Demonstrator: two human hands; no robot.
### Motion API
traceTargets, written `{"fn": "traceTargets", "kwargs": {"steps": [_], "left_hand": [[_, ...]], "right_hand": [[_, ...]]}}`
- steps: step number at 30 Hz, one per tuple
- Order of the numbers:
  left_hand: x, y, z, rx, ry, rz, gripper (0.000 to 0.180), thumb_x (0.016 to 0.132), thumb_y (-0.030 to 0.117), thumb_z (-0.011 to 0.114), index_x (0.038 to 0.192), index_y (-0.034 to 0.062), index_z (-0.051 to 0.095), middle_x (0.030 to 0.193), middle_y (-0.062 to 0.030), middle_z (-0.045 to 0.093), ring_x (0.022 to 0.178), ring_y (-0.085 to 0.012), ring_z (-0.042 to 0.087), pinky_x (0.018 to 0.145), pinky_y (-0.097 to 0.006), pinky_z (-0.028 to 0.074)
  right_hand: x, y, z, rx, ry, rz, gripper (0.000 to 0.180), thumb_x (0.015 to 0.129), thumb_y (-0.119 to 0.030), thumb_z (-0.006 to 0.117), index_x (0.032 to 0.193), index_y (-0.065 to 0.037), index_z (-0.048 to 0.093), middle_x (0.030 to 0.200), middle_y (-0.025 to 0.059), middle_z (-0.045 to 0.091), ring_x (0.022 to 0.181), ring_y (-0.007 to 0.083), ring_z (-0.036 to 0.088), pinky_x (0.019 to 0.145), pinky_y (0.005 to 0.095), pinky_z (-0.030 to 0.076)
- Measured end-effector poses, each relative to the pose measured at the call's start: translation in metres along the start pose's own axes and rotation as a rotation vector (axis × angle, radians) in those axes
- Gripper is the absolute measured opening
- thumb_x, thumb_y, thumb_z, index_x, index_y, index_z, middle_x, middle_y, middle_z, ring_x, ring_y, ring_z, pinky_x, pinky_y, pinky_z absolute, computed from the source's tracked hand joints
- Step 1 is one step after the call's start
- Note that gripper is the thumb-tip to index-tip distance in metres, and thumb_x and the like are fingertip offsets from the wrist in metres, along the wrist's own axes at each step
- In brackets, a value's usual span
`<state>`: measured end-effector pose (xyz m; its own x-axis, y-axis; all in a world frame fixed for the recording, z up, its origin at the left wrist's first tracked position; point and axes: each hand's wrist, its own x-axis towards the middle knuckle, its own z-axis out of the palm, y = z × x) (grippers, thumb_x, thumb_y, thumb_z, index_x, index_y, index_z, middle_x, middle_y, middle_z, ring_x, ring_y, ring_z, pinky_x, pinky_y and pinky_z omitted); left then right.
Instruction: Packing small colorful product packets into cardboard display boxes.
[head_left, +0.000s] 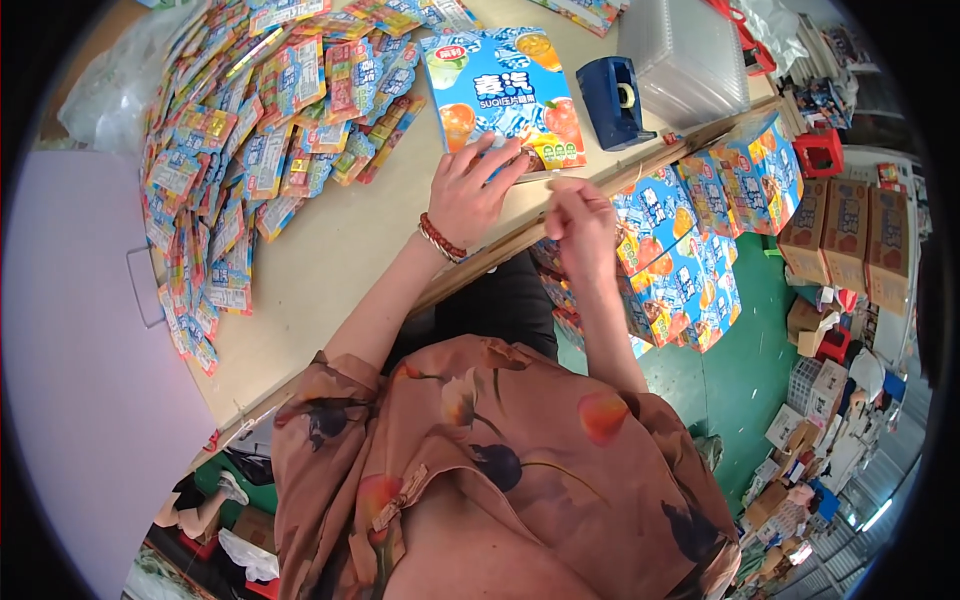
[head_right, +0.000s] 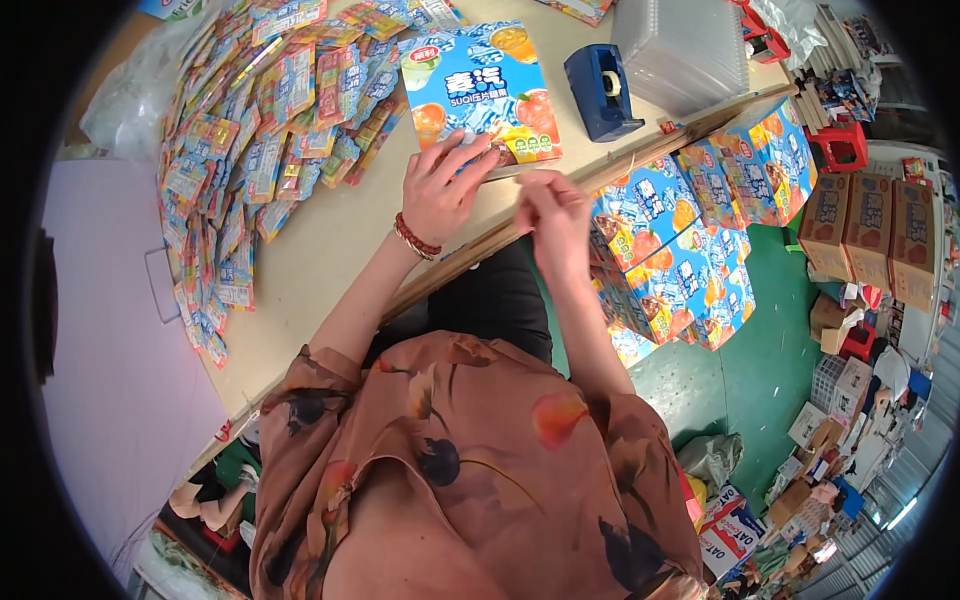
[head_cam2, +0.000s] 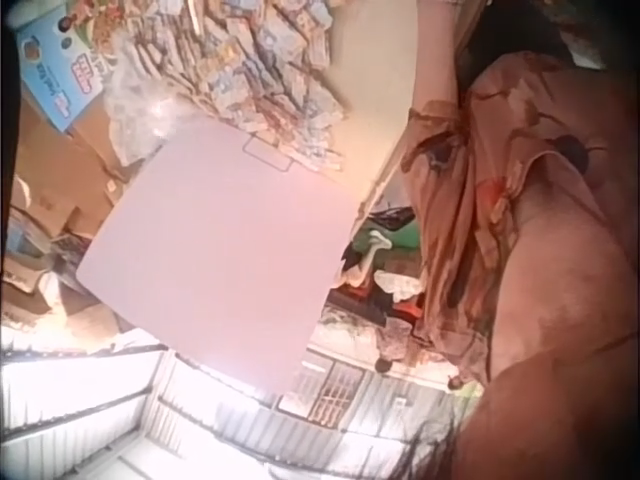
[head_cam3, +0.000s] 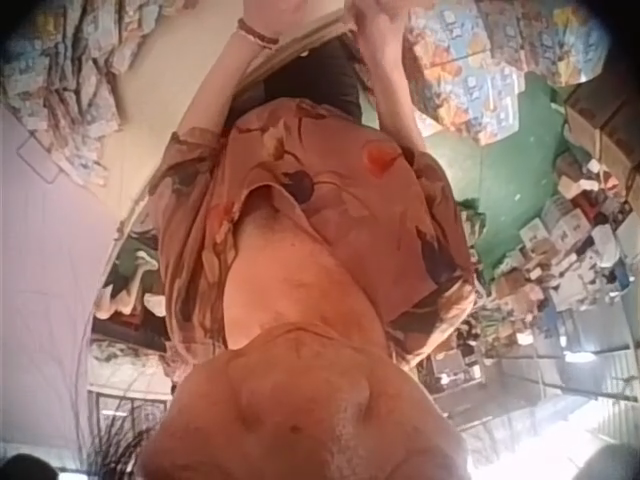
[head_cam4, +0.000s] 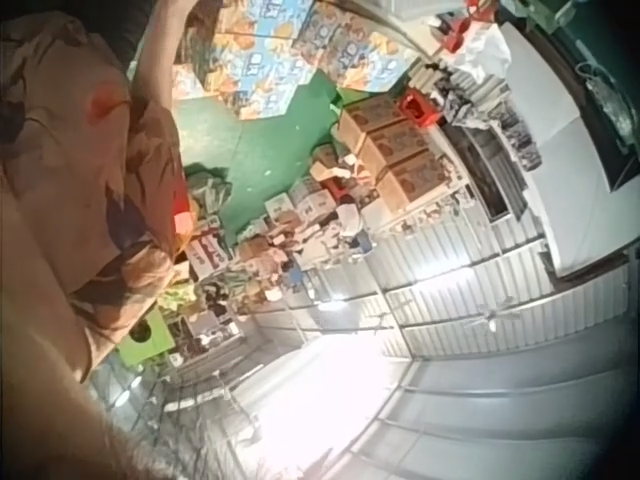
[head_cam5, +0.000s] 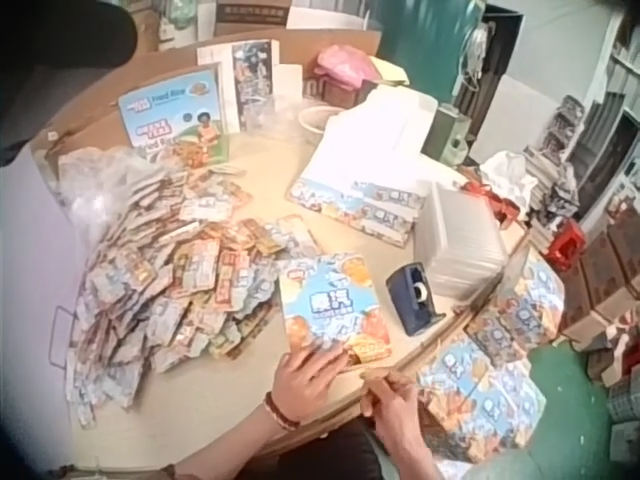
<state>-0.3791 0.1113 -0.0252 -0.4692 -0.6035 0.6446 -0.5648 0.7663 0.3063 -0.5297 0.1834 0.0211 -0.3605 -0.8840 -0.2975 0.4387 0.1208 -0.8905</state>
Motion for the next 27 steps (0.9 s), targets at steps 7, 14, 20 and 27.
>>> {"fn": "traceTargets", "kwargs": {"steps": [7, 14, 20, 27], "left_hand": [[0.008, 0.001, -0.006, 0.191, -0.045, 0.153, 0.038, 0.085, 0.02, 0.057, 0.123, 0.0274, 0.062, 0.123, 0.006, 0.058, 0.107, -0.017, 0.057, 0.075, -0.03, 0.039], [0.021, -0.001, -0.018, -0.085, -0.148, 0.049, 0.033, 0.083, 0.022, 0.062, 0.116, 0.0242, 0.066, 0.117, 0.004, 0.059, 0.097, -0.016, 0.054, 0.076, -0.033, 0.035], [0.023, 0.004, 0.003, -0.005, 0.018, 0.032, 0.021, 0.08, 0.033, 0.067, 0.097, 0.021, 0.066, 0.102, 0.004, 0.057, 0.09, -0.015, 0.052, 0.074, -0.034, 0.036], [0.019, 0.003, 0.004, 0.044, 0.004, 0.093, 0.021, 0.08, 0.028, 0.067, 0.1, 0.0195, 0.066, 0.104, 0.0028, 0.057, 0.092, -0.0164, 0.053, 0.076, -0.034, 0.038]], "right_hand": [[0.006, 0.023, 0.01, -0.006, 0.033, 0.042, 0.014, 0.091, -0.014, 0.063, 0.085, 0.0, 0.064, 0.068, 0.0035, 0.059, 0.047, 0.0087, 0.05, 0.045, 0.0207, 0.038], [0.013, 0.054, -0.004, 0.023, -0.026, 0.006, 0.013, 0.093, -0.014, 0.062, 0.092, -0.001, 0.065, 0.075, 0.0015, 0.063, 0.063, 0.0083, 0.056, 0.061, 0.0219, 0.046], [0.014, 0.057, -0.005, 0.216, -0.098, 0.059, 0.014, 0.094, -0.01, 0.058, 0.1, 0.001, 0.065, 0.081, 0.0043, 0.065, 0.066, 0.0112, 0.058, 0.066, 0.0248, 0.049], [-0.01, 0.024, -0.014, -0.151, 0.104, 0.158, 0.036, 0.094, -0.012, 0.055, 0.126, 0.005, 0.053, 0.082, 0.0114, 0.067, 0.057, 0.0123, 0.06, 0.055, 0.0229, 0.049]]}}
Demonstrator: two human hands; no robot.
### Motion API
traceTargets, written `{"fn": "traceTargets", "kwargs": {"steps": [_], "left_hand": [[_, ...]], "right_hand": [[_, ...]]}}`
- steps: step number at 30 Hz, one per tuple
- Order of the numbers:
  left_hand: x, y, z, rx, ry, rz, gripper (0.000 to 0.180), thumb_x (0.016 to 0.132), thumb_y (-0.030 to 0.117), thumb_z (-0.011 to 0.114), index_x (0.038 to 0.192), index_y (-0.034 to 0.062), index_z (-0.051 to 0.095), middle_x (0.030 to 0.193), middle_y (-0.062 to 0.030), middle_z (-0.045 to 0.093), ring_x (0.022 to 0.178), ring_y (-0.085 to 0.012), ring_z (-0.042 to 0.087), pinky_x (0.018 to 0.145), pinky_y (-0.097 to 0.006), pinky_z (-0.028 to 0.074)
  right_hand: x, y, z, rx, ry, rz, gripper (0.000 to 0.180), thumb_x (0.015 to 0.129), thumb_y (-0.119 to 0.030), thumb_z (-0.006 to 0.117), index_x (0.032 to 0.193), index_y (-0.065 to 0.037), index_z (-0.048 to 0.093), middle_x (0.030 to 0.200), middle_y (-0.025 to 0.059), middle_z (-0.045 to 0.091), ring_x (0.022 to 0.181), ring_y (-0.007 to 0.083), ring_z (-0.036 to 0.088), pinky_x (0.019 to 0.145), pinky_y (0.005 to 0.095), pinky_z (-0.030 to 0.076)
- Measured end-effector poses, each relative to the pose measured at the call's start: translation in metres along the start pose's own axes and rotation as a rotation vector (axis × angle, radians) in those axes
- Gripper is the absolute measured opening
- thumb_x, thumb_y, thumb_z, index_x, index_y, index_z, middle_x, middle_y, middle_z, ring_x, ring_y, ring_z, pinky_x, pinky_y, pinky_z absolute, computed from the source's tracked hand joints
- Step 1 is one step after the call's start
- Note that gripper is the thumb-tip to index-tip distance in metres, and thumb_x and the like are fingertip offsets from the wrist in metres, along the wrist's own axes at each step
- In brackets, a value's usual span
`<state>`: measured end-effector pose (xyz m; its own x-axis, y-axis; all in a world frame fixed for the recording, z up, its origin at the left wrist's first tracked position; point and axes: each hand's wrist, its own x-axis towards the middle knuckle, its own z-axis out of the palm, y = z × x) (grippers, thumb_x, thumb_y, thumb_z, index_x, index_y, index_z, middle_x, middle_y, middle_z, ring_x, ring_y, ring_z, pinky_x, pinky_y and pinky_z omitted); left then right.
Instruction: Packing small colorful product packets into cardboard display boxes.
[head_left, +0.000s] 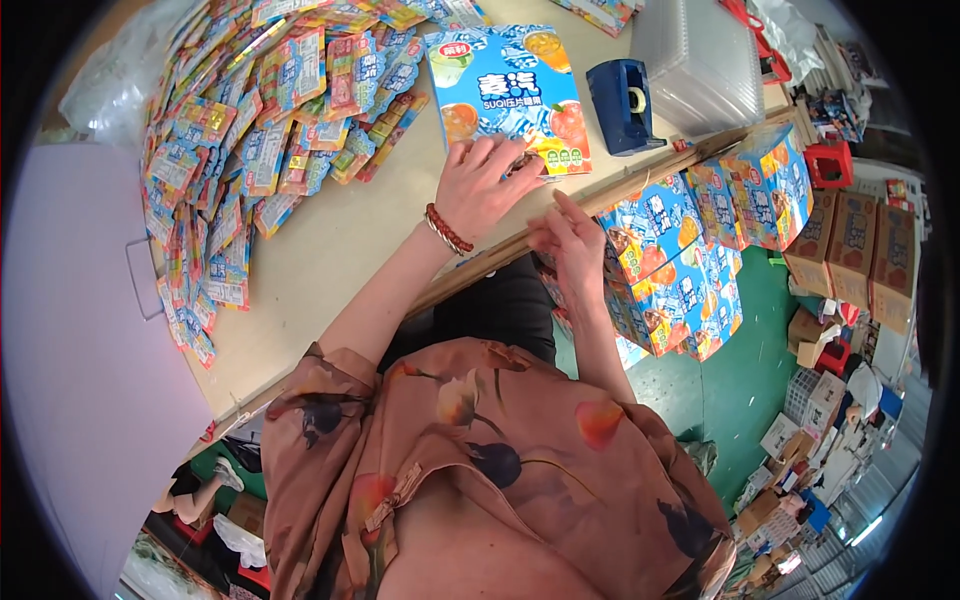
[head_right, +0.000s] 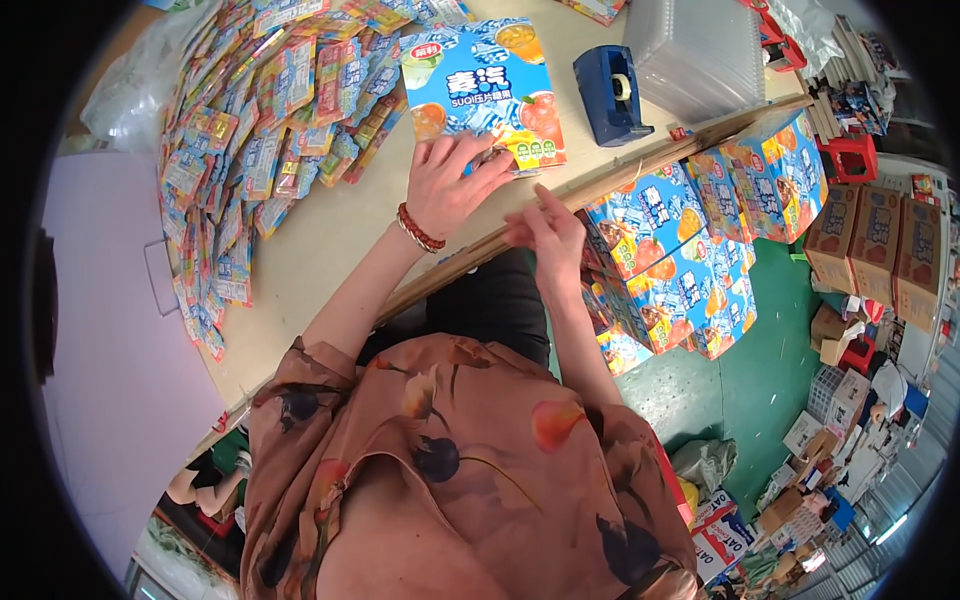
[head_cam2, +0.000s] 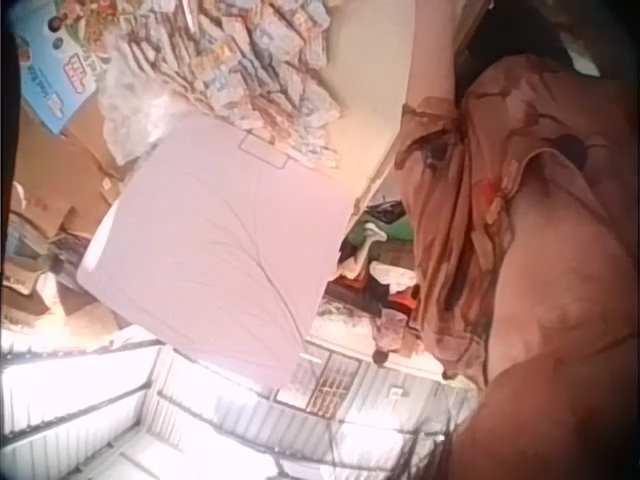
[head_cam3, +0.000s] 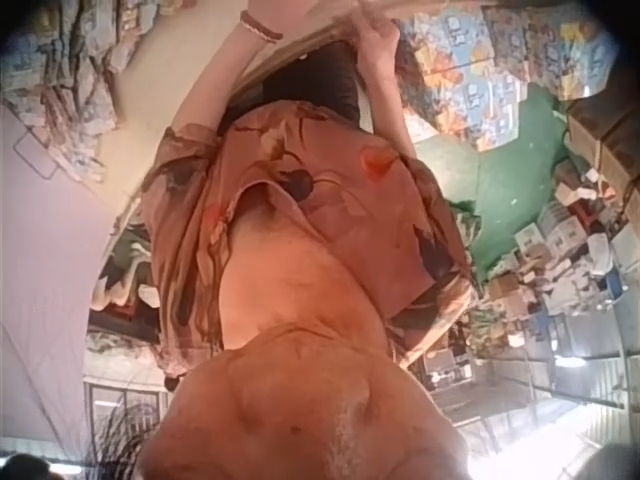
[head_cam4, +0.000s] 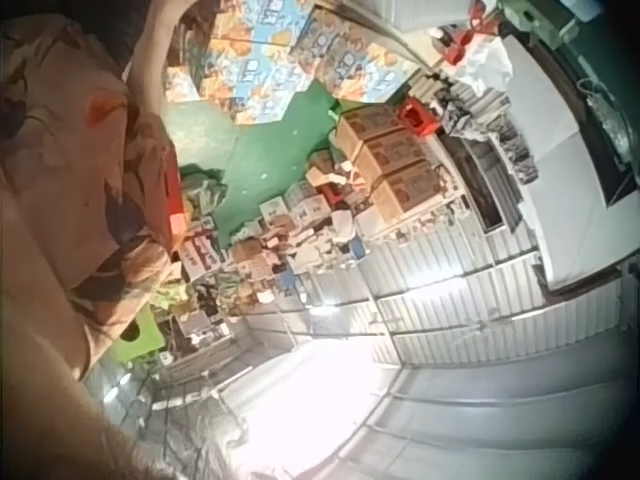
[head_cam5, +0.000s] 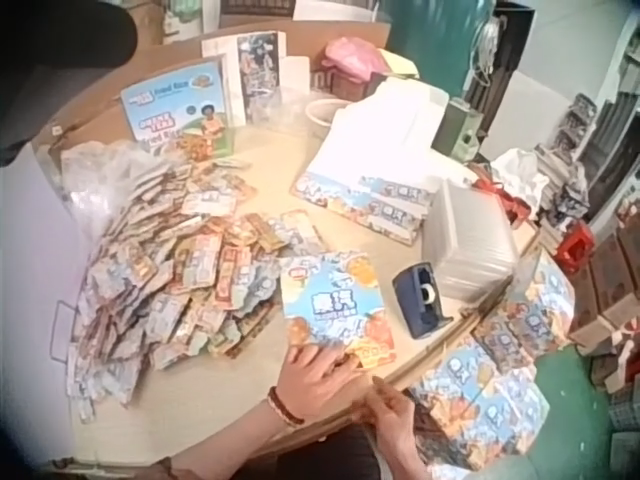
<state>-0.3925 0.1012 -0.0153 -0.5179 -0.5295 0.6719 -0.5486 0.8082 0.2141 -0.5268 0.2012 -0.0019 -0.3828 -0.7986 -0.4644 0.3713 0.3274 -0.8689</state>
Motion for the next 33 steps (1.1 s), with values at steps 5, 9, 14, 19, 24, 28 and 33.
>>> {"fn": "traceTargets", "kwargs": {"steps": [5, 9, 14, 19, 24, 28, 33], "left_hand": [[-0.004, 0.0, -0.004, 0.094, -0.033, 0.02, 0.039, 0.075, 0.027, 0.074, 0.114, 0.0243, 0.066, 0.114, 0.0059, 0.058, 0.095, -0.0161, 0.055, 0.077, -0.033, 0.037], [-0.007, -0.001, -0.003, 0.128, -0.141, 0.016, 0.051, 0.078, 0.025, 0.071, 0.128, 0.024, 0.058, 0.122, 0.0068, 0.055, 0.106, -0.0158, 0.053, 0.086, -0.033, 0.035], [-0.019, -0.012, -0.013, -0.206, -0.048, -0.272, 0.072, 0.086, 0.039, 0.063, 0.145, 0.0132, 0.032, 0.143, -0.01, 0.04, 0.134, -0.0264, 0.036, 0.107, -0.047, 0.019], [-0.029, -0.029, -0.005, -0.872, -0.12, -0.918, 0.078, 0.094, 0.032, 0.054, 0.151, 0.0021, 0.01, 0.155, -0.0179, 0.02, 0.143, -0.0268, 0.021, 0.114, -0.044, 0.011], [-0.034, 0.013, -0.038, -1.125, 0.06, -0.744, 0.075, 0.094, 0.025, 0.051, 0.15, -0.0021, 0.008, 0.157, -0.0163, 0.011, 0.143, -0.0231, 0.017, 0.115, -0.035, 0.018], [-0.017, 0.046, -0.076, -0.973, -0.068, -0.416, 0.082, 0.089, 0.032, 0.058, 0.149, -0.0009, 0.013, 0.156, -0.0227, 0.009, 0.145, -0.0369, 0.009, 0.116, -0.043, 0.012], [0.014, 0.091, -0.1, -0.781, -0.585, 0.082, 0.074, 0.086, 0.047, 0.062, 0.147, 0.0169, 0.033, 0.157, -0.0139, 0.016, 0.143, -0.0394, 0.014, 0.115, -0.052, 0.014]], "right_hand": [[0.002, -0.025, -0.025, -0.329, 0.193, -0.355, 0.028, 0.097, -0.023, 0.054, 0.111, -0.001, 0.065, 0.066, 0.0011, 0.057, 0.056, 0.0051, 0.05, 0.052, 0.0215, 0.042], [0.055, -0.058, -0.027, -0.487, 0.159, -0.424, 0.053, 0.097, -0.045, 0.047, 0.114, 0.003, 0.063, 0.084, 0.0085, 0.064, 0.076, 0.013, 0.059, 0.07, 0.0272, 0.048], [0.111, -0.079, -0.018, -0.51, -0.301, -0.008, 0.093, 0.089, -0.076, 0.019, 0.135, -0.001, 0.049, 0.131, 0.0143, 0.056, 0.122, 0.023, 0.05, 0.107, 0.0411, 0.031], [0.112, -0.072, 0.005, -0.629, -0.386, -0.08, 0.082, 0.09, -0.065, 0.046, 0.142, -0.003, 0.039, 0.139, 0.0112, 0.047, 0.128, 0.0205, 0.041, 0.111, 0.0382, 0.024], [0.052, -0.052, -0.009, 0.011, -0.358, -0.066, 0.073, 0.087, -0.035, 0.068, 0.141, -0.003, 0.031, 0.127, 0.0077, 0.05, 0.117, 0.0147, 0.05, 0.095, 0.0281, 0.043], [-0.008, -0.05, -0.056, 0.151, -0.185, -0.183, 0.044, 0.077, -0.016, 0.069, 0.113, -0.008, 0.046, 0.099, 0.003, 0.054, 0.093, 0.0145, 0.057, 0.087, 0.0324, 0.05], [-0.061, -0.049, -0.263, 0.12, -0.091, -0.15, 0.074, 0.064, -0.018, 0.069, 0.131, -0.001, 0.042, 0.118, 0.0126, 0.058, 0.107, 0.0315, 0.059, 0.098, 0.0467, 0.047]]}}
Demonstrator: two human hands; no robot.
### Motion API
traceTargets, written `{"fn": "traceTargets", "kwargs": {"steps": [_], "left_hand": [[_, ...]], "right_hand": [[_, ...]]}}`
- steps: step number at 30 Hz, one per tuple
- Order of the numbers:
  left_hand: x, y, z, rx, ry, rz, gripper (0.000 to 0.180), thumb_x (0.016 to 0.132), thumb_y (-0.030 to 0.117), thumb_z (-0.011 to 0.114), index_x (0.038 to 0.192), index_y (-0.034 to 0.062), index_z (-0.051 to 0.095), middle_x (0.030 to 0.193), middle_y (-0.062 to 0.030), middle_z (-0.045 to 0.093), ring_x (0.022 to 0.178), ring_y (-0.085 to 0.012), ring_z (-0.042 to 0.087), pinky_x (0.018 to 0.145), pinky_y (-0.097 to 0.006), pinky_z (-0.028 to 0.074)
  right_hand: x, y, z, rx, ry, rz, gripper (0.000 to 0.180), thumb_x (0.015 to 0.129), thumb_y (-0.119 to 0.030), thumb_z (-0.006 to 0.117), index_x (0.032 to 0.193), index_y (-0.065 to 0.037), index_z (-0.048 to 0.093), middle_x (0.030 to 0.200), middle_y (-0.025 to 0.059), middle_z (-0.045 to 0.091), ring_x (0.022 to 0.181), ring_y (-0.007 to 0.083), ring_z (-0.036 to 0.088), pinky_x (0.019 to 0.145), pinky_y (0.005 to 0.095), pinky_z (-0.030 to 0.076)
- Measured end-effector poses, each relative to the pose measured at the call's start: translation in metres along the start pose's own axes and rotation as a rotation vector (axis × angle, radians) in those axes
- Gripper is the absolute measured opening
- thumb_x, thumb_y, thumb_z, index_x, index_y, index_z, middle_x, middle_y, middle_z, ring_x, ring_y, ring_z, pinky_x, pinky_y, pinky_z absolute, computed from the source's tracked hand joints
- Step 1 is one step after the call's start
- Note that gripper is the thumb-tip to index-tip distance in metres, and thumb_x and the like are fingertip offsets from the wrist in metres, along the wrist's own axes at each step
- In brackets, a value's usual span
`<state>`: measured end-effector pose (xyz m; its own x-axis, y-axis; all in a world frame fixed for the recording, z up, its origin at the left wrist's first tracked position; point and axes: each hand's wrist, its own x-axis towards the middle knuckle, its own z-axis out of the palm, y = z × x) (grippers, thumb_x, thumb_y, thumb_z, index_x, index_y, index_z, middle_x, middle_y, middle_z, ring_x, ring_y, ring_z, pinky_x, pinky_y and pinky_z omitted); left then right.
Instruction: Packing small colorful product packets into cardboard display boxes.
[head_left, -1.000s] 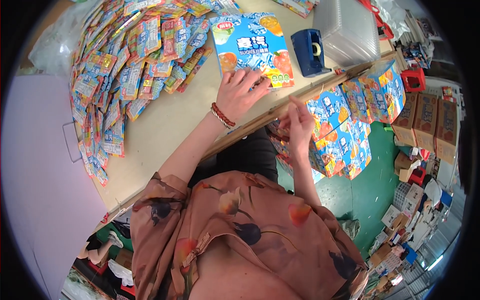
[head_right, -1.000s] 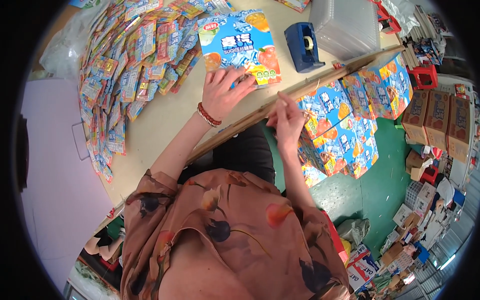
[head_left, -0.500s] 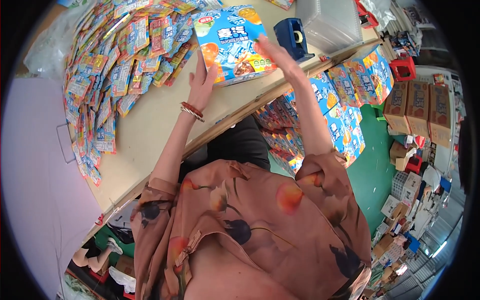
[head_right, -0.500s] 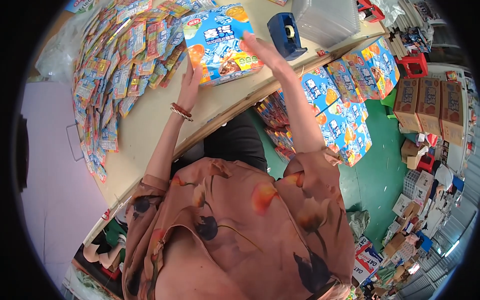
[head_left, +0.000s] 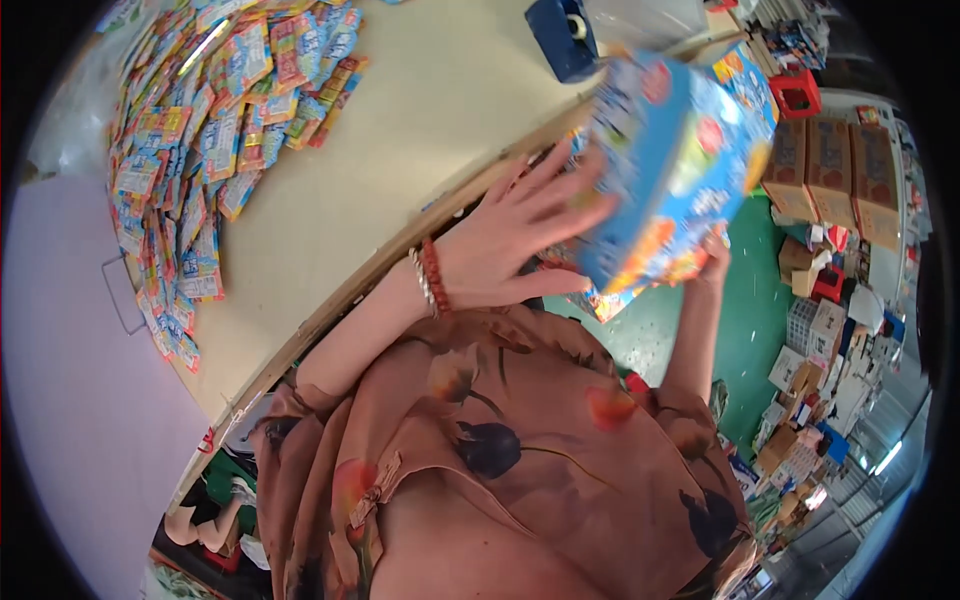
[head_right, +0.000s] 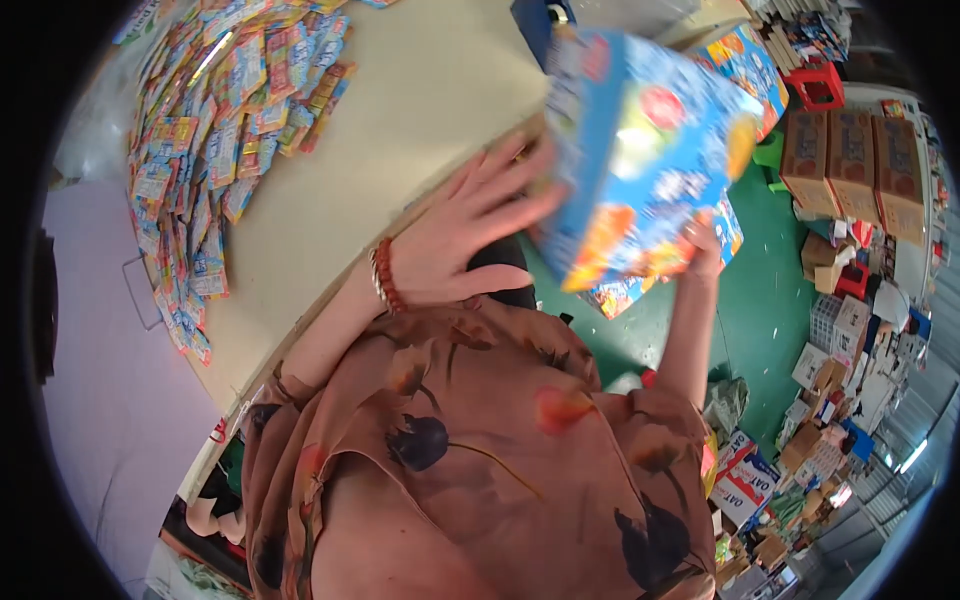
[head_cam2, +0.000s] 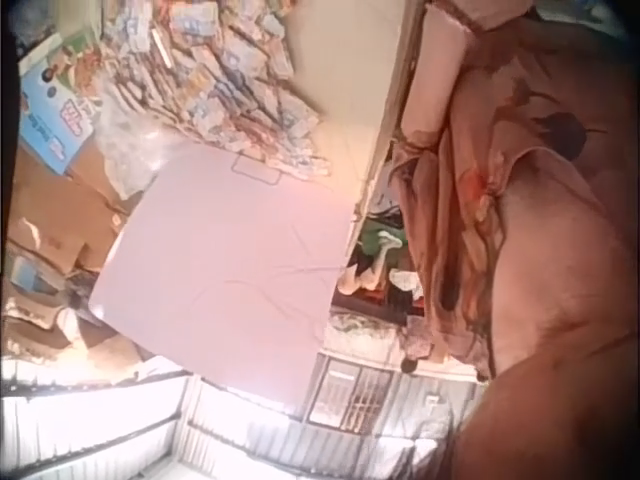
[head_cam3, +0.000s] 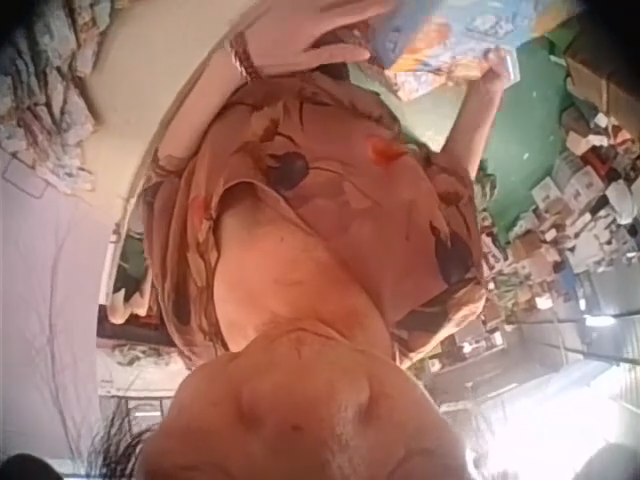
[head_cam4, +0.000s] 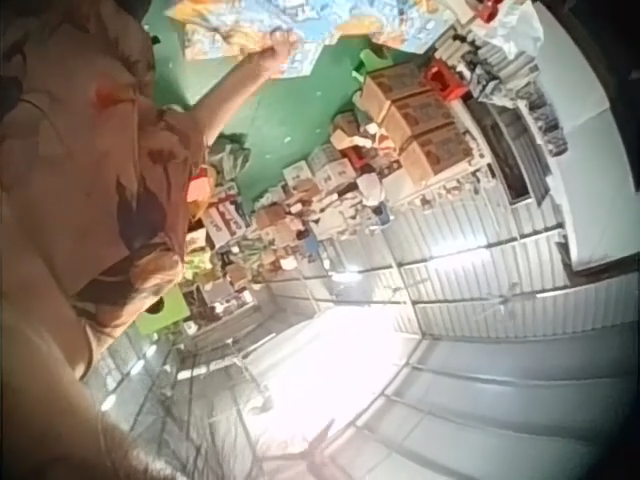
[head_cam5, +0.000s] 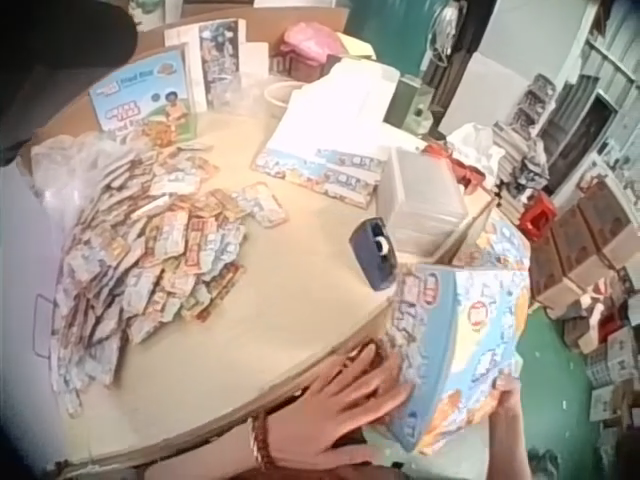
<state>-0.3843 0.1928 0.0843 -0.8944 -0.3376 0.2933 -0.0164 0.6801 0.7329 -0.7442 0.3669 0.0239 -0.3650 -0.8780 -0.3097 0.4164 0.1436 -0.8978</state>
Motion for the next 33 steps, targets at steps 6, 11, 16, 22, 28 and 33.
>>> {"fn": "traceTargets", "kwargs": {"steps": [6, 11, 16, 22, 28, 33], "left_hand": [[0.017, -0.027, 0.007, -0.184, 0.112, 0.176, 0.05, 0.082, 0.012, 0.069, 0.13, 0.0115, 0.057, 0.141, -0.0108, 0.047, 0.124, -0.0304, 0.05, 0.102, -0.039, 0.043], [0.006, -0.028, -0.009, -0.205, 0.235, 0.025, 0.035, 0.086, 0.006, 0.064, 0.121, 0.0065, 0.062, 0.121, -0.0118, 0.062, 0.111, -0.0262, 0.06, 0.094, -0.033, 0.048], [0.007, -0.024, 0.012, -0.237, 0.167, -0.035, 0.031, 0.088, 0.009, 0.062, 0.12, 0.0084, 0.062, 0.116, -0.0103, 0.065, 0.106, -0.0265, 0.062, 0.09, -0.033, 0.05], [-0.001, -0.023, 0.024, -0.142, 0.124, -0.061, 0.032, 0.088, 0.009, 0.062, 0.12, 0.0076, 0.062, 0.117, -0.0095, 0.064, 0.106, -0.0273, 0.061, 0.091, -0.034, 0.05], [-0.015, -0.027, 0.031, -0.208, 0.193, -0.208, 0.036, 0.088, 0.009, 0.061, 0.124, 0.0062, 0.058, 0.121, -0.0129, 0.061, 0.115, -0.028, 0.057, 0.098, -0.035, 0.045], [-0.003, 0.019, 0.015, -0.161, 0.255, -0.09, 0.042, 0.086, 0.0, 0.061, 0.127, 0.0047, 0.057, 0.133, -0.0133, 0.053, 0.12, -0.0296, 0.053, 0.097, -0.037, 0.046]], "right_hand": [[-0.175, 0.001, -0.157, 0.052, 0.056, -0.005, 0.075, 0.072, -0.022, 0.072, 0.136, -0.002, 0.038, 0.124, 0.0156, 0.056, 0.112, 0.0336, 0.057, 0.098, 0.0496, 0.046], [-0.348, 0.144, -0.1, 0.278, 0.467, 0.123, 0.066, 0.079, -0.024, 0.068, 0.134, -0.001, 0.039, 0.121, 0.0151, 0.057, 0.109, 0.032, 0.058, 0.093, 0.0474, 0.049], [-0.277, 0.212, -0.178, 0.402, 0.644, 0.136, 0.032, 0.089, -0.02, 0.062, 0.116, -0.007, 0.05, 0.116, 0.0101, 0.06, 0.106, 0.027, 0.06, 0.092, 0.0443, 0.05], [-0.169, 0.248, -0.18, 0.338, 0.648, 0.181, 0.036, 0.081, -0.021, 0.071, 0.11, -0.013, 0.052, 0.1, 0.0012, 0.057, 0.099, 0.0202, 0.059, 0.084, 0.0391, 0.052], [-0.137, 0.243, -0.239, 0.249, 0.642, 0.084, 0.022, 0.083, -0.012, 0.061, 0.103, -0.009, 0.053, 0.092, 0.0014, 0.056, 0.084, 0.0162, 0.056, 0.071, 0.0361, 0.05], [-0.175, 0.178, -0.287, -0.21, 1.098, -0.199, 0.014, 0.085, -0.01, 0.056, 0.098, -0.005, 0.053, 0.085, 0.0018, 0.053, 0.076, 0.0149, 0.052, 0.067, 0.0344, 0.046]]}}
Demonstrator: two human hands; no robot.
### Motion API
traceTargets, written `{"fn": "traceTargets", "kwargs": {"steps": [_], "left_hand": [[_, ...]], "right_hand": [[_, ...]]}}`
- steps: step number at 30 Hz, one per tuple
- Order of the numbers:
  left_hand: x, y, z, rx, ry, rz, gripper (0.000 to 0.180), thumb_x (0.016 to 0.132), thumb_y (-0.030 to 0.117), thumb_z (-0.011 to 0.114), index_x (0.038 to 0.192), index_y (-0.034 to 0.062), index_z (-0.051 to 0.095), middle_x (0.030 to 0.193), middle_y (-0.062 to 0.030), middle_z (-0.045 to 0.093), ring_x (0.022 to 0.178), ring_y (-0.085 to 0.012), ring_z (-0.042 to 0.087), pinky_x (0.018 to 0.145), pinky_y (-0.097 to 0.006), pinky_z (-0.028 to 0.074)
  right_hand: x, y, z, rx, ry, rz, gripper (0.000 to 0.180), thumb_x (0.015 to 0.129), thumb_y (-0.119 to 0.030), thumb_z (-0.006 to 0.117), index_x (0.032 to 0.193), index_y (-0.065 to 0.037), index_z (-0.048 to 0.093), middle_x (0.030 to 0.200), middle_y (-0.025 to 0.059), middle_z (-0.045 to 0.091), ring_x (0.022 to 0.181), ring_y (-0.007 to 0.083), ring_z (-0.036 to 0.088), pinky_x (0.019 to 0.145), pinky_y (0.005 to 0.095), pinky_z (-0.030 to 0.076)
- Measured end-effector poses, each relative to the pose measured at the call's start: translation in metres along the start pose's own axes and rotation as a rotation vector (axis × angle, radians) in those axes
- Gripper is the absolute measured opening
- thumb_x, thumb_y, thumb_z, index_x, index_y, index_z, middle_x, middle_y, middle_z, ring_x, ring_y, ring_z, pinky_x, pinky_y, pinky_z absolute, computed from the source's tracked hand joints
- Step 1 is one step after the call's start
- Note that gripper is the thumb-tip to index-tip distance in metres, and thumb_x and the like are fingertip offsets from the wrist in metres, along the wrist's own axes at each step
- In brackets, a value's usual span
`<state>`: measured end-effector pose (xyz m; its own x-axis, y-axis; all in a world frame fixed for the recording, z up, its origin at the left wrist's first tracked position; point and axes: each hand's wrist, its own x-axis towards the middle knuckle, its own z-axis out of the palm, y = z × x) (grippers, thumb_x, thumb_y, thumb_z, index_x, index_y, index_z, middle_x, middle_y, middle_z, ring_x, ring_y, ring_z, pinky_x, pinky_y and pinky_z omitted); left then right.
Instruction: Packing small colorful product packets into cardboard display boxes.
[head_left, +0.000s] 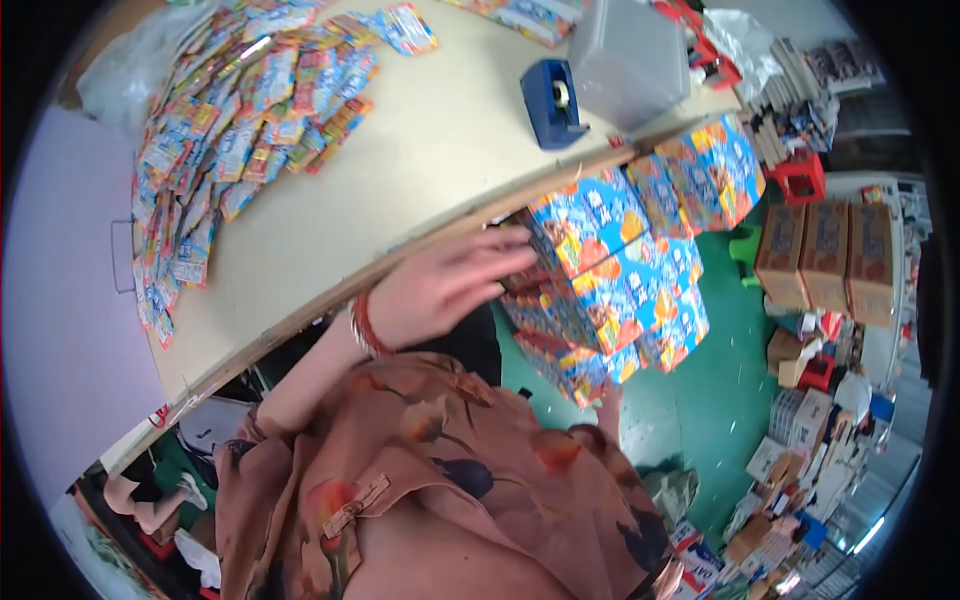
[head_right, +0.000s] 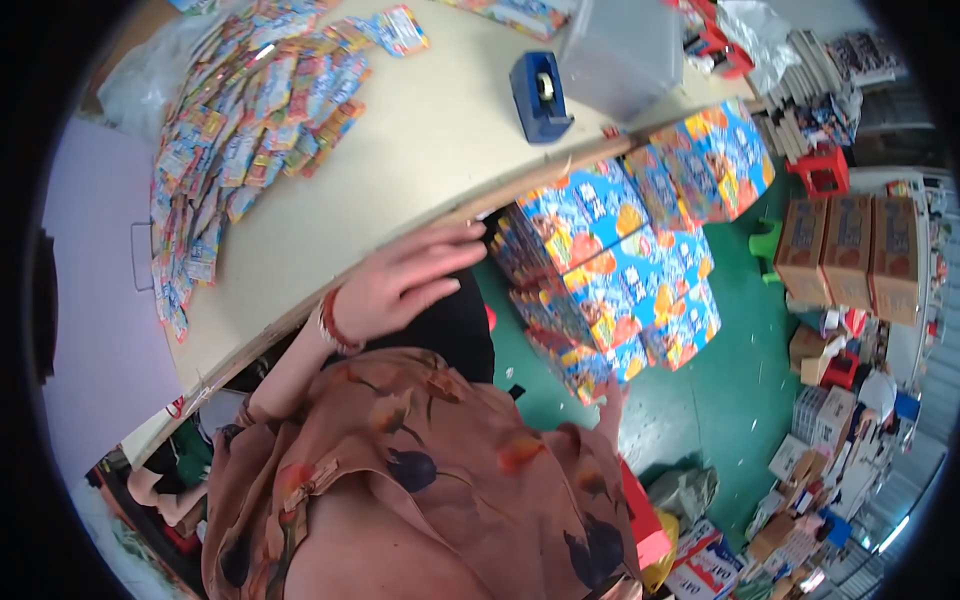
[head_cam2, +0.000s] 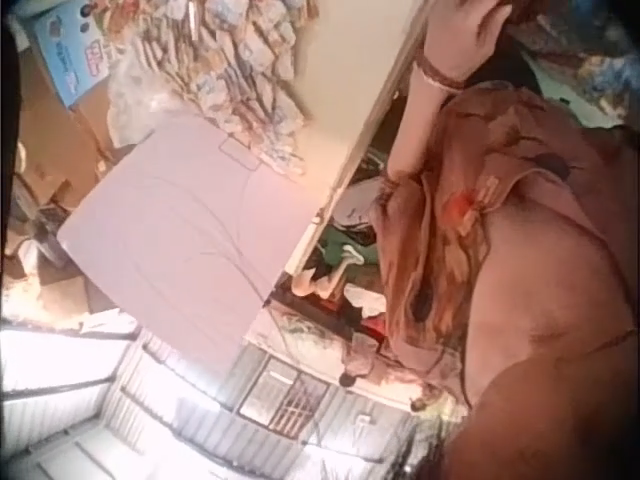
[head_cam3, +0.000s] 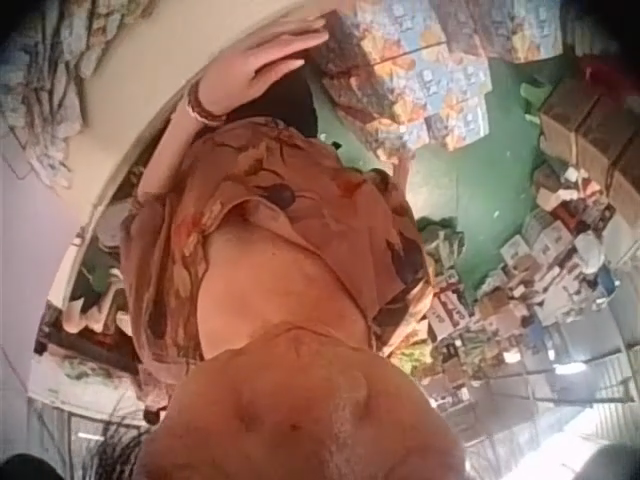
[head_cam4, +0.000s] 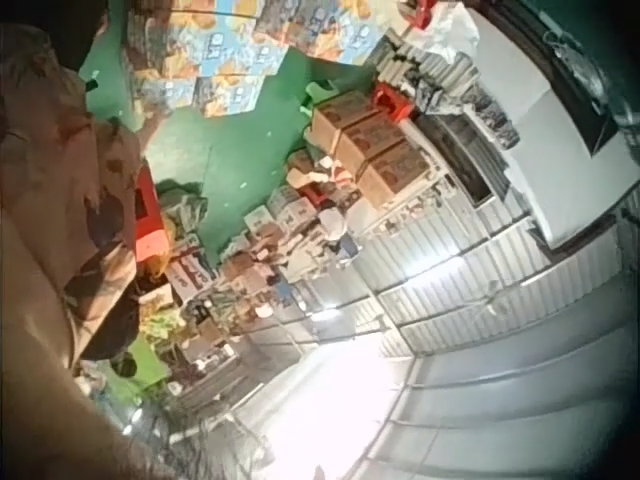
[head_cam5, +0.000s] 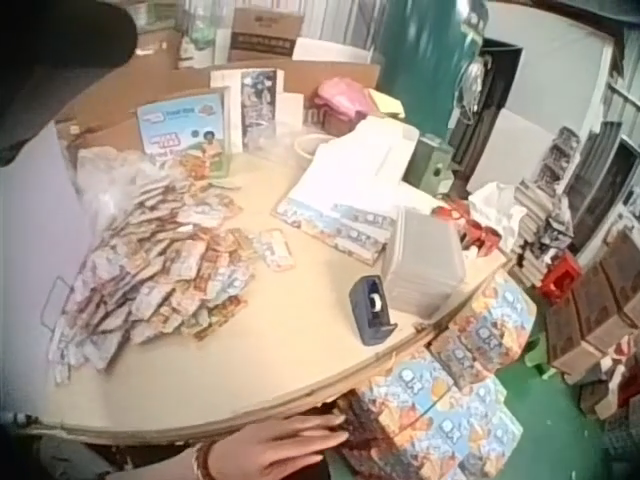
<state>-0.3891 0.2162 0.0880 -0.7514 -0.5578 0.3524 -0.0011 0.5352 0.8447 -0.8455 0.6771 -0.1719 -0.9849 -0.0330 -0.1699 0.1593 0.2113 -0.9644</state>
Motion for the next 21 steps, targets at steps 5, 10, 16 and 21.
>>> {"fn": "traceTargets", "kwargs": {"steps": [5, 10, 16, 21], "left_hand": [[0.034, 0.118, -0.048, 0.164, 0.302, 0.581, 0.021, 0.079, 0.009, 0.068, 0.1, 0.008, 0.072, 0.11, -0.0073, 0.066, 0.09, -0.0215, 0.066, 0.076, -0.03, 0.054], [0.027, 0.152, -0.062, 0.205, 0.468, 0.523, 0.021, 0.074, 0.012, 0.071, 0.095, 0.0131, 0.072, 0.1, -0.0032, 0.067, 0.079, -0.0175, 0.065, 0.071, -0.029, 0.054], [0.03, 0.145, -0.077, 0.227, 0.405, 0.583, 0.025, 0.073, 0.011, 0.07, 0.098, 0.0131, 0.072, 0.097, -0.0017, 0.066, 0.077, -0.0158, 0.064, 0.07, -0.028, 0.053], [-0.002, 0.105, -0.096, 0.241, 0.154, 0.404, 0.036, 0.072, 0.007, 0.066, 0.108, 0.0071, 0.069, 0.093, -0.0021, 0.066, 0.08, -0.0163, 0.064, 0.069, -0.029, 0.05]], "right_hand": [[0.0, -0.046, 0.095, -0.245, 0.559, -0.433, 0.009, 0.087, -0.007, 0.052, 0.093, 0.0, 0.054, 0.078, 0.0022, 0.051, 0.067, 0.0136, 0.047, 0.063, 0.0326, 0.043], [-0.028, -0.26, 0.221, -0.077, 0.258, -0.896, 0.033, 0.091, -0.01, 0.06, 0.121, 0.002, 0.056, 0.111, 0.0131, 0.064, 0.099, 0.0217, 0.062, 0.084, 0.0321, 0.053], [-0.116, -0.374, 0.443, -0.52, -0.641, -1.337, 0.029, 0.083, -0.015, 0.07, 0.11, -0.006, 0.063, 0.099, 0.0097, 0.06, 0.091, 0.0212, 0.055, 0.079, 0.0337, 0.046], [-0.096, -0.409, 0.566, -0.632, -1.181, -1.431, 0.032, 0.074, -0.016, 0.076, 0.097, -0.005, 0.058, 0.083, 0.0038, 0.054, 0.077, 0.0172, 0.05, 0.072, 0.0315, 0.044]]}}
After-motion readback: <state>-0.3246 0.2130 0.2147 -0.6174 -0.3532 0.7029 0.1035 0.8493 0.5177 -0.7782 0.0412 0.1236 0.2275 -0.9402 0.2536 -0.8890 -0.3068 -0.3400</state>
